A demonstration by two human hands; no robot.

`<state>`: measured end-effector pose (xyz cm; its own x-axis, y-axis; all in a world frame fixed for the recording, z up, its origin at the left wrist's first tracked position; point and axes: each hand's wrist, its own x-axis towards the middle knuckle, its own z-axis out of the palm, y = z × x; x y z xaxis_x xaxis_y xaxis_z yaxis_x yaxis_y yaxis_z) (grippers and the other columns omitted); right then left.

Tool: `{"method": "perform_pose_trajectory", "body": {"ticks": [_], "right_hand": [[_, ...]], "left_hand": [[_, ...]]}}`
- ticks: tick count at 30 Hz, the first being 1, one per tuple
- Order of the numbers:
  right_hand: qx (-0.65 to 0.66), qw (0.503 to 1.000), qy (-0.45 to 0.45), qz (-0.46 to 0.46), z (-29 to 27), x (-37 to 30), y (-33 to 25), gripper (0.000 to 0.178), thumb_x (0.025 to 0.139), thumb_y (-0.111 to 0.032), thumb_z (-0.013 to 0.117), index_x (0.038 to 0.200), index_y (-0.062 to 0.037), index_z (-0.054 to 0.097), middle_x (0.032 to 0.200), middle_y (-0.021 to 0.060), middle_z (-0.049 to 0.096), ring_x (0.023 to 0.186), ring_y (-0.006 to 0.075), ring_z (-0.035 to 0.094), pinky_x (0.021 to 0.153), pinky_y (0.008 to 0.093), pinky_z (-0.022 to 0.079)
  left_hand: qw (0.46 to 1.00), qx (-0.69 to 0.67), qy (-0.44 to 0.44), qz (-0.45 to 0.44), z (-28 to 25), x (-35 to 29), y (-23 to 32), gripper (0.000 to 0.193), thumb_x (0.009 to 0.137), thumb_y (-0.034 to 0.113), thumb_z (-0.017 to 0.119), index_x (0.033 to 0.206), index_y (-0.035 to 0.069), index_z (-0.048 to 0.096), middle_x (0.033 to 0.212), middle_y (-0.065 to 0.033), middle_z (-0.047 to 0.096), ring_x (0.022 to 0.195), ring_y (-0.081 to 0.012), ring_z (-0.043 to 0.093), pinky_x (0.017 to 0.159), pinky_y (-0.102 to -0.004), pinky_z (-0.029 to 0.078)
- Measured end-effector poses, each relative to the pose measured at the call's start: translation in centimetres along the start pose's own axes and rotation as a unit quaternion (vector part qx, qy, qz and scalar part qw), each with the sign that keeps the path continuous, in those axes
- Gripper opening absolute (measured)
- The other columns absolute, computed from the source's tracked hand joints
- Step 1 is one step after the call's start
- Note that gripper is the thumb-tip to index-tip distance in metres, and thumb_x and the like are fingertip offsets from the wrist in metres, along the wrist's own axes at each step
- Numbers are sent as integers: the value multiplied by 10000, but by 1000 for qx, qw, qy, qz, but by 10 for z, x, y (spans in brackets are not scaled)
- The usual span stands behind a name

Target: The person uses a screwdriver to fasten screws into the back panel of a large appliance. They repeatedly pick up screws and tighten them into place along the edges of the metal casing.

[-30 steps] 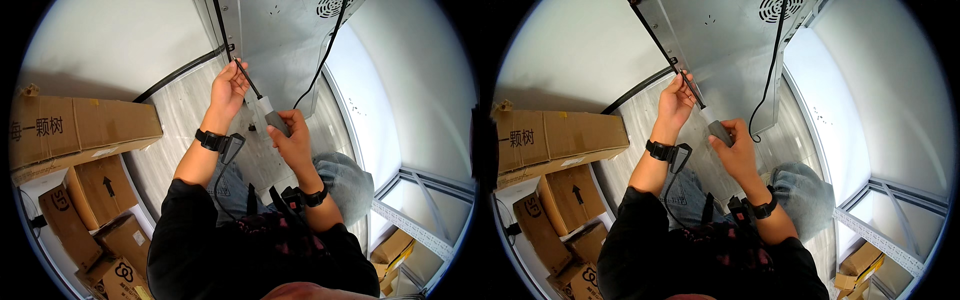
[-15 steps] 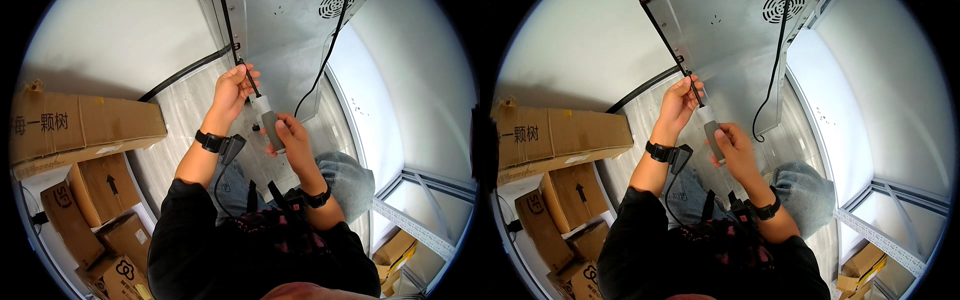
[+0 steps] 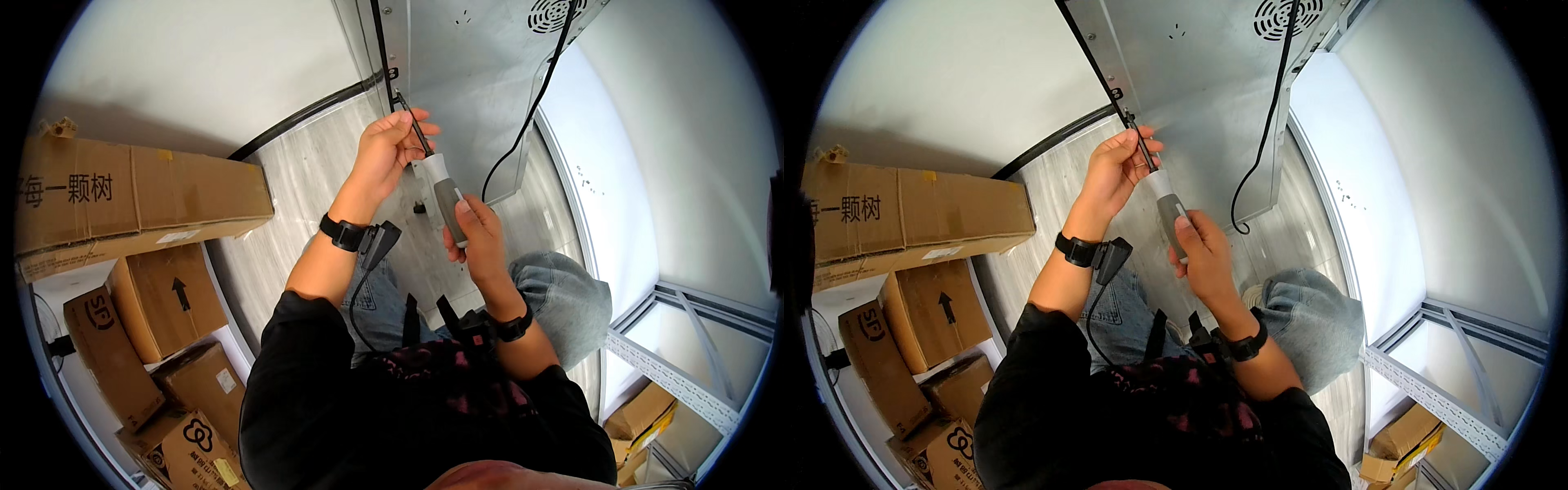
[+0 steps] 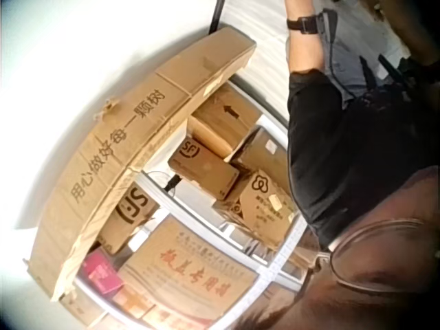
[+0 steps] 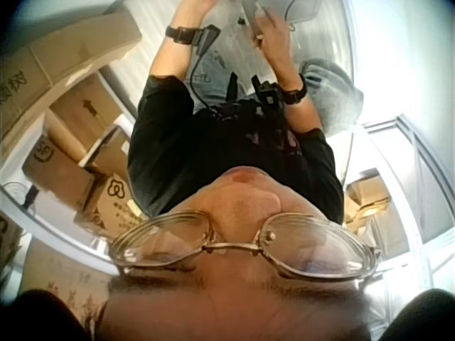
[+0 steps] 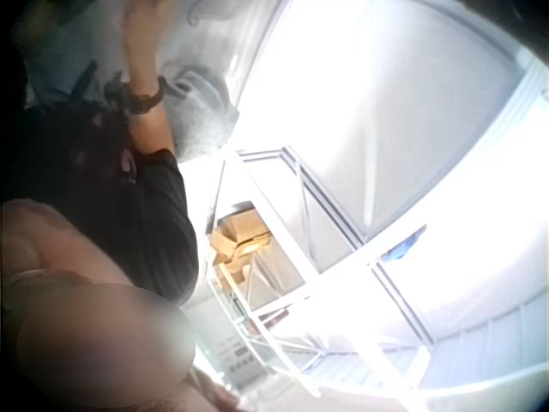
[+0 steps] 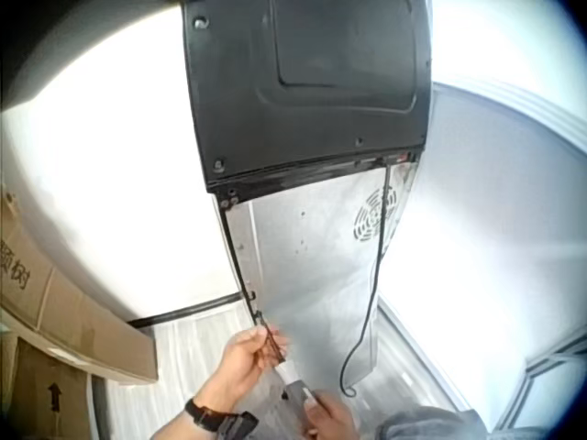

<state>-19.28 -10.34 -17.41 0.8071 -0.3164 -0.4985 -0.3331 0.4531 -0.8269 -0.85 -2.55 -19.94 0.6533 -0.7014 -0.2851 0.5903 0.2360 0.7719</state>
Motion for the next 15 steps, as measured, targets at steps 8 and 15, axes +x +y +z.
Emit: {"method": "perform_pose_trajectory", "body": {"ticks": [8,15], "right_hand": [[-248,908,151,-301,12,6,22,389,841,-225,664,1091,-6,461,797,74,589,647,123,539,568,246,413],[59,997,32,-40,0,5,0,272,848,-159,645,1010,-12,483,714,71,583,473,96,502,434,228,376]], "left_hand": [[999,40,23,2,-11,8,-9,223,967,230,488,973,35,595,883,-93,676,692,-142,632,576,-218,485],[1000,-13,-25,-8,-2,-3,2,226,973,217,468,1003,33,597,899,-88,680,729,-148,649,587,-216,494]]}}
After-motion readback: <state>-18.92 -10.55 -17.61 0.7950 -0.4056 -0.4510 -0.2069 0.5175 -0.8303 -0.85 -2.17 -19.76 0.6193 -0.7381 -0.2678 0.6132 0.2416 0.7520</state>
